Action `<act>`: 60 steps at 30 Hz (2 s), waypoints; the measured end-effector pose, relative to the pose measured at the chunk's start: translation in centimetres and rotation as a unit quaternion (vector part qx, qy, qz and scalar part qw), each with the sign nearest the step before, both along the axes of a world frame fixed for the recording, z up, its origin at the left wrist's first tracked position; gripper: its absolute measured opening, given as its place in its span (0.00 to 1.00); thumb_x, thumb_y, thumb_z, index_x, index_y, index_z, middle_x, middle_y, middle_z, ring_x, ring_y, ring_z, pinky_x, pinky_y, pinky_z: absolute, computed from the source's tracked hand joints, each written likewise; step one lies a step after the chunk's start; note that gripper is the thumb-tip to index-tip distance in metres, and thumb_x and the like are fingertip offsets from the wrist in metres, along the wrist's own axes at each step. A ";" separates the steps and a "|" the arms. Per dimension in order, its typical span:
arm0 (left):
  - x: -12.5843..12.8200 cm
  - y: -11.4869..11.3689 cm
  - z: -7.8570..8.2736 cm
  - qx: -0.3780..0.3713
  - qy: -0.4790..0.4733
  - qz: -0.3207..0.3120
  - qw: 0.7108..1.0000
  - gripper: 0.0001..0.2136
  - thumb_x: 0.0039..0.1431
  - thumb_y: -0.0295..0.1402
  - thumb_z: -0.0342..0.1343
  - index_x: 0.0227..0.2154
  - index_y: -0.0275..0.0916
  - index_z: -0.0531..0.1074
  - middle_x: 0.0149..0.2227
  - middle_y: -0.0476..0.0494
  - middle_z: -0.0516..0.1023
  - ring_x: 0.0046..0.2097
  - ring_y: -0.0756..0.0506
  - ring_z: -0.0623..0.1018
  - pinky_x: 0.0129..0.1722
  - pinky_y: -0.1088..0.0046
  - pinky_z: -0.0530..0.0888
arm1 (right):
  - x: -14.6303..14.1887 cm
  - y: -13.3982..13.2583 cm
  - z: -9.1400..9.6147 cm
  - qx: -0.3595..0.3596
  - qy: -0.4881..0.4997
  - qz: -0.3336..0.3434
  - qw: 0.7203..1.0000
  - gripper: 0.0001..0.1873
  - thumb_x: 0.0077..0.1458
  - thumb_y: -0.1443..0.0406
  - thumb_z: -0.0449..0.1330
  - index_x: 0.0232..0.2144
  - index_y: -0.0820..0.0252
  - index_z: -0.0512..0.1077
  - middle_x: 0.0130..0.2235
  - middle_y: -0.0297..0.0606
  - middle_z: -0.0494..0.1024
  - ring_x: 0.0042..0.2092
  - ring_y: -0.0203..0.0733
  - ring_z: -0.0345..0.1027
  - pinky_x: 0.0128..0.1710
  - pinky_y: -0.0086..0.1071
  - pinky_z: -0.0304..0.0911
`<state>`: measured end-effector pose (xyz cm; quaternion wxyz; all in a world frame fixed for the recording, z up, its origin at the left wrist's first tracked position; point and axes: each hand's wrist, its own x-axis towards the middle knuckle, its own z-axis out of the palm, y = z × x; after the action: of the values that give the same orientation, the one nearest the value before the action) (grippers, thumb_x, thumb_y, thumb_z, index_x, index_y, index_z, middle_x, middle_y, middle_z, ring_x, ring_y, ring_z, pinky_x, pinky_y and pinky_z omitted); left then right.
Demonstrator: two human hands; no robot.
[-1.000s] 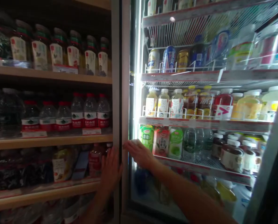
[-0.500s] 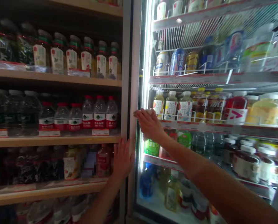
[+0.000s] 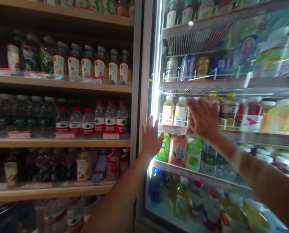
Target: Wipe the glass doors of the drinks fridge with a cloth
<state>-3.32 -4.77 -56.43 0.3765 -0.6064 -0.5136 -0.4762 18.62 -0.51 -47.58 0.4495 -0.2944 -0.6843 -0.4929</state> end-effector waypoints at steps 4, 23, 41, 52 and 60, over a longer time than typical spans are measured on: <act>3.1 0.8 0.8 0.002 0.016 -0.028 0.999 0.26 0.62 0.39 0.41 0.61 0.36 0.46 0.65 0.33 0.49 0.67 0.40 0.43 0.62 0.49 0.49 | 3.2 -0.3 -1.4 0.004 0.081 -0.005 0.997 0.30 0.58 0.61 0.46 0.60 0.68 0.55 0.62 0.52 0.57 0.64 0.56 0.43 0.59 0.59 0.35; 9.9 4.4 6.0 0.092 -0.011 -0.051 0.994 0.27 0.62 0.44 0.40 0.60 0.35 0.55 0.65 0.30 0.50 0.66 0.36 0.46 0.61 0.47 0.46 | 16.5 -0.7 -2.8 0.013 0.069 -0.121 0.990 0.31 0.57 0.61 0.46 0.62 0.59 0.51 0.62 0.41 0.58 0.64 0.47 0.44 0.62 0.50 0.39; 10.2 4.4 5.8 0.117 -0.001 -0.037 0.992 0.27 0.62 0.42 0.41 0.61 0.35 0.54 0.65 0.31 0.49 0.67 0.37 0.45 0.62 0.50 0.45 | 20.7 -0.8 -0.1 0.000 0.271 -0.117 0.955 0.35 0.56 0.61 0.44 0.64 0.64 0.44 0.64 0.48 0.52 0.65 0.55 0.41 0.59 0.58 0.42; 9.5 4.5 5.8 0.126 0.026 -0.029 0.991 0.26 0.62 0.42 0.41 0.61 0.36 0.53 0.65 0.32 0.50 0.66 0.37 0.47 0.62 0.50 0.47 | 15.1 -0.8 1.0 -0.024 -0.031 -0.086 0.996 0.32 0.56 0.61 0.45 0.63 0.58 0.47 0.64 0.38 0.54 0.66 0.46 0.37 0.63 0.50 0.35; 9.5 4.6 5.7 0.115 0.021 -0.037 0.993 0.27 0.62 0.42 0.41 0.62 0.36 0.52 0.65 0.33 0.48 0.66 0.37 0.45 0.62 0.49 0.46 | 16.1 -0.6 3.3 -0.012 0.232 -0.105 0.967 0.34 0.56 0.61 0.45 0.63 0.68 0.46 0.64 0.49 0.52 0.65 0.57 0.39 0.60 0.58 0.40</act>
<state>6.18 -0.16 -50.76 0.4363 -0.5872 -0.4254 -0.5328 34.72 -1.14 -44.27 0.5381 -0.4764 -0.5326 -0.4469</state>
